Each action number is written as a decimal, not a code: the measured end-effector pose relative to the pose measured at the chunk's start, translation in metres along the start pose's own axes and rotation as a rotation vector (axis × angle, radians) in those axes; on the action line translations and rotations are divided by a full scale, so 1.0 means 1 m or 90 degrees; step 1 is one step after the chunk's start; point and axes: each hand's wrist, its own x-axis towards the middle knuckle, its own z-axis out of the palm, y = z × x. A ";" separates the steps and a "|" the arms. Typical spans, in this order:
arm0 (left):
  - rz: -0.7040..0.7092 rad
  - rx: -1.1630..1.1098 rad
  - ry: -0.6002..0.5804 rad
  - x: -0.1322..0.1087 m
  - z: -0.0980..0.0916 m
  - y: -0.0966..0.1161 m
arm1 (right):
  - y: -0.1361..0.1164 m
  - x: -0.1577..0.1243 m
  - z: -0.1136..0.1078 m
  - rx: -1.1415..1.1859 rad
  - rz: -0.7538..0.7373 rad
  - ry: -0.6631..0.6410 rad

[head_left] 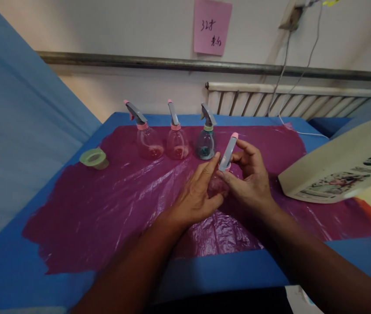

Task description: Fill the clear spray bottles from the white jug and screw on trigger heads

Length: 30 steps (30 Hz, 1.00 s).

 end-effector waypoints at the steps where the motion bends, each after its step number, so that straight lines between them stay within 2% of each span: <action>1: 0.004 -0.001 -0.001 0.000 0.000 0.000 | -0.001 -0.001 0.000 0.014 -0.003 -0.012; 5: 0.013 0.010 -0.008 -0.001 -0.001 -0.002 | -0.003 -0.006 -0.002 0.048 -0.005 -0.052; 17: -0.023 0.064 0.005 -0.001 0.002 -0.003 | -0.002 -0.003 -0.001 -0.025 -0.038 0.019; 22: -0.046 0.086 -0.004 -0.001 0.001 -0.001 | 0.005 -0.007 -0.001 -0.041 -0.054 0.016; 26: -0.041 0.091 -0.003 -0.002 0.002 -0.001 | 0.012 -0.011 -0.004 -0.041 -0.069 0.041; 30: -0.026 0.101 -0.012 -0.003 0.002 -0.003 | 0.012 -0.013 -0.006 -0.110 -0.045 0.037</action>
